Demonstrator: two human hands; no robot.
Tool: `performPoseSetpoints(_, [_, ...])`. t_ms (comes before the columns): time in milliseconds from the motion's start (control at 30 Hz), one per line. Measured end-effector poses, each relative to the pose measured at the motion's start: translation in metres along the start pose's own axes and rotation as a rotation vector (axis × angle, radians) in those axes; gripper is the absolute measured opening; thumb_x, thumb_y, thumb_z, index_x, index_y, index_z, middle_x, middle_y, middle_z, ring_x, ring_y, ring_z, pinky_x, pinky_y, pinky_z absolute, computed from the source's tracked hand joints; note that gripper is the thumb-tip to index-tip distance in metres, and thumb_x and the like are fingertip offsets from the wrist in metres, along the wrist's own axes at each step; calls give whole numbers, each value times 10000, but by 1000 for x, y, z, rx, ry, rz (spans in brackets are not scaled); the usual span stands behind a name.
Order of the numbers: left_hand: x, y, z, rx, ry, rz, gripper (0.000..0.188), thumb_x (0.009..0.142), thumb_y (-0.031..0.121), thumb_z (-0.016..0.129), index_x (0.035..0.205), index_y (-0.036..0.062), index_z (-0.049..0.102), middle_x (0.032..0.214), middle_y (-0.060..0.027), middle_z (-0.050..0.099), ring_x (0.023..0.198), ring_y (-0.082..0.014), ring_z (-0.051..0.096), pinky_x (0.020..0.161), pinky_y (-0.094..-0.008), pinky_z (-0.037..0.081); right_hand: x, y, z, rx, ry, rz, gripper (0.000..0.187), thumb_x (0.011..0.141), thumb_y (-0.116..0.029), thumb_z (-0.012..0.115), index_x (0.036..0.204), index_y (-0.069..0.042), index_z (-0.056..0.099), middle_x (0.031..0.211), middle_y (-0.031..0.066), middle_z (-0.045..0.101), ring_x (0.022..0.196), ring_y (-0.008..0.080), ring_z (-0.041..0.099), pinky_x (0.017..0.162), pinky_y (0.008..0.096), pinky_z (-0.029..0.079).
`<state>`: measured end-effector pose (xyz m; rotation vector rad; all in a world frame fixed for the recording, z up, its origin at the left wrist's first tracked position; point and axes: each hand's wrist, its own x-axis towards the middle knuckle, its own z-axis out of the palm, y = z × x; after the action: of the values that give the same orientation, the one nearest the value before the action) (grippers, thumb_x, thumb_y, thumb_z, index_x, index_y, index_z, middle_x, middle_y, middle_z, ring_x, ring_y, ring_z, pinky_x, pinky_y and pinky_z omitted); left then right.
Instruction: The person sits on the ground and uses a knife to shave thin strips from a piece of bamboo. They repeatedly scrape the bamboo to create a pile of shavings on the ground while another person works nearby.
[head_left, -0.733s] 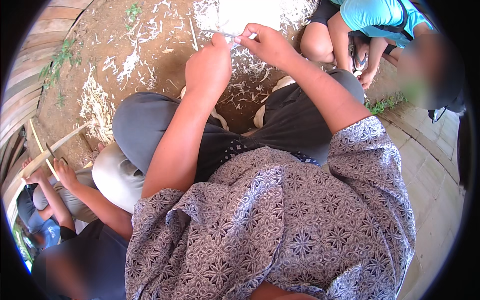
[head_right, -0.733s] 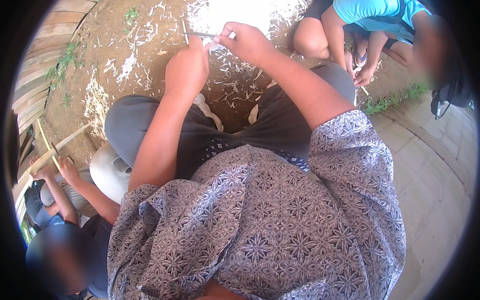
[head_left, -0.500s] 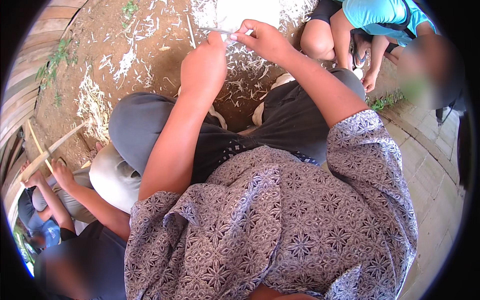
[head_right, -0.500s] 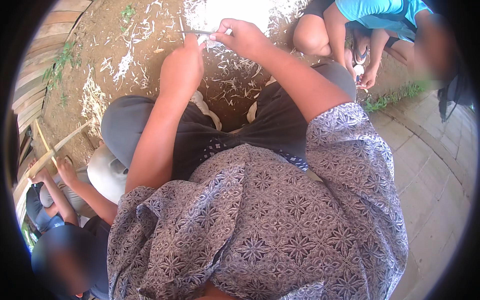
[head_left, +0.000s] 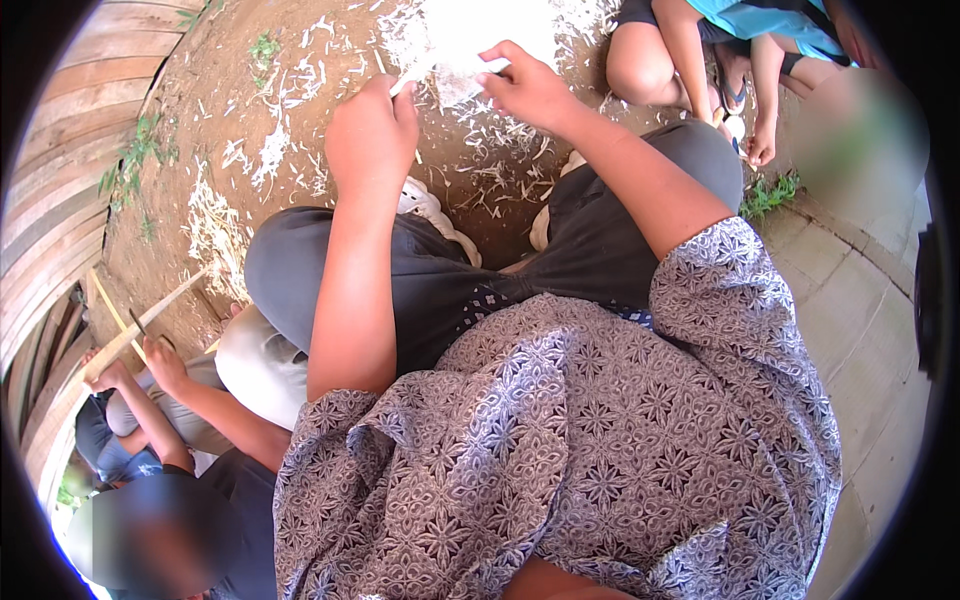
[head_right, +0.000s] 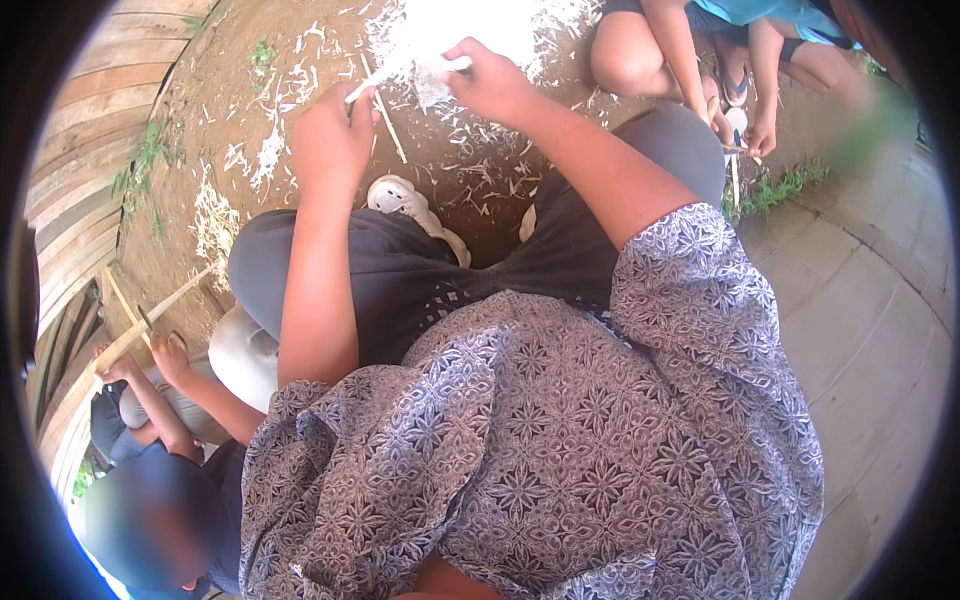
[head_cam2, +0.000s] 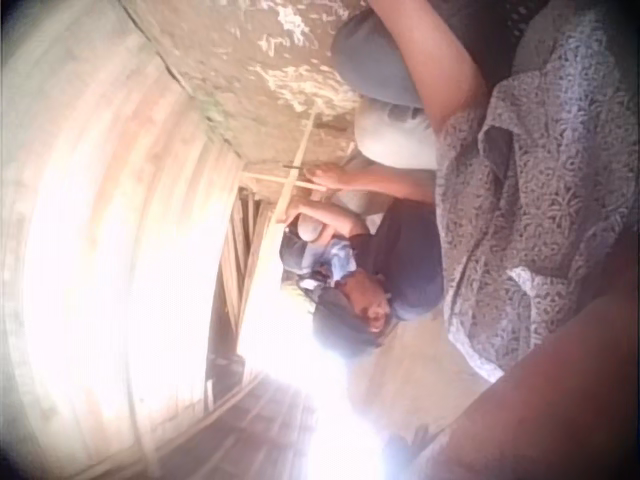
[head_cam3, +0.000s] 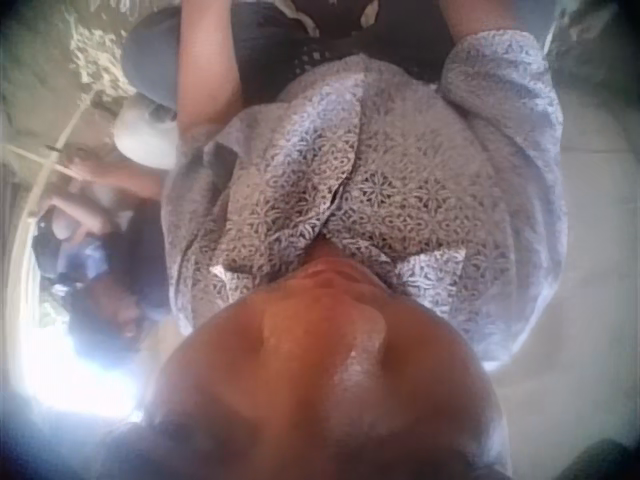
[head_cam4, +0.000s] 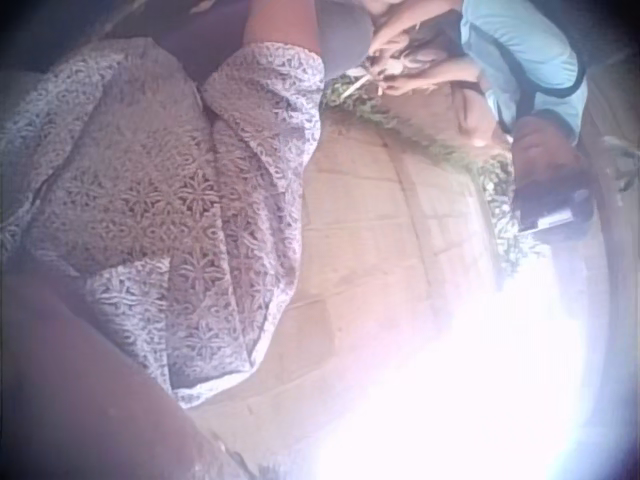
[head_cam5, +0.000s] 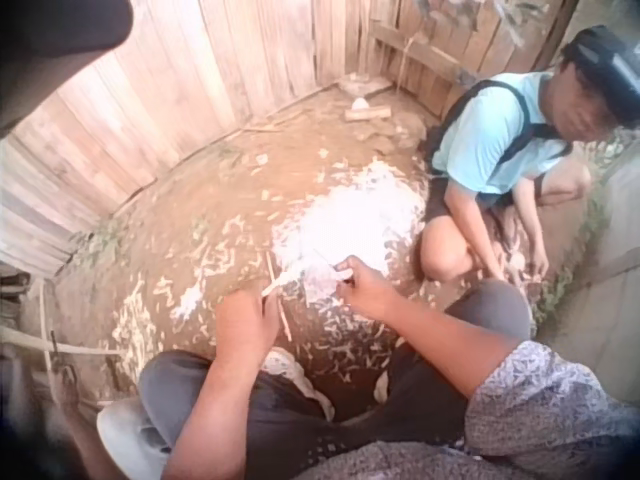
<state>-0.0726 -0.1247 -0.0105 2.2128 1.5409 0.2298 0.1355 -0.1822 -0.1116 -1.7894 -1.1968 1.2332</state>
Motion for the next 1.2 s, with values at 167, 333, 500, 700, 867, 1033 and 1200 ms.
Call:
performPoseSetpoints(167, [-4, 7, 12, 163, 67, 34, 257, 1019, 292, 579, 1057, 38, 592, 876, -199, 731, 816, -435, 704, 726, -529, 547, -25, -49, 4, -152, -97, -83, 316, 1037, -268, 594, 1332, -161, 555, 707, 116, 636, 629, 187, 657, 637, 353, 539])
performPoseSetpoints(333, [-4, 16, 11, 183, 23, 77, 259, 1038, 295, 547, 1058, 36, 543, 938, -263, 707, 846, -470, 688, 733, -573, 529, -23, -15, 2, -430, 30, -222, 290, 1031, -262, 574, 1270, -99, 583, 766, 201, 668, 718, 384, 679, 689, 468, 539])
performPoseSetpoints(500, [-5, 21, 10, 183, 22, 70, 255, 1035, 292, 550, 1066, 39, 544, 860, -255, 710, 827, -465, 697, 720, -573, 531, -35, -21, 13, -334, 57, -229, 280, 1044, -279, 546, 1193, -45, 584, 797, 241, 674, 776, 436, 677, 706, 515, 521])
performPoseSetpoints(700, [-6, 20, 14, 171, 53, 120, 266, 1036, 309, 541, 1058, 44, 542, 845, -249, 714, 815, -467, 697, 707, -574, 530, -31, -15, 25, -410, 61, -94, 286, 1051, -289, 531, 1170, -31, 565, 830, 262, 679, 802, 449, 682, 737, 526, 528])
performPoseSetpoints(867, [-10, 18, 14, 237, 40, 144, 205, 1009, 254, 576, 1045, 56, 537, 914, -187, 731, 788, -419, 715, 661, -538, 550, -4, 30, 26, -535, -4, 289, 362, 1075, -338, 464, 1229, -26, 563, 1046, 241, 712, 1032, 411, 690, 927, 546, 514])
performPoseSetpoints(1033, [-3, 23, 6, 186, -40, 21, 235, 1037, 298, 544, 1083, 67, 548, 936, -229, 722, 880, -462, 690, 731, -572, 521, -8, 44, 26, -435, 127, 164, 370, 1056, -356, 498, 1137, 0, 566, 904, 283, 694, 897, 475, 684, 828, 543, 530])
performPoseSetpoints(1200, [3, 21, 8, 140, 38, 52, 245, 1035, 290, 552, 1121, 61, 556, 913, -236, 717, 871, -465, 689, 721, -569, 518, -25, -19, 24, -329, 94, -65, 288, 1039, -309, 546, 1098, -28, 558, 795, 269, 663, 773, 478, 657, 719, 547, 514])
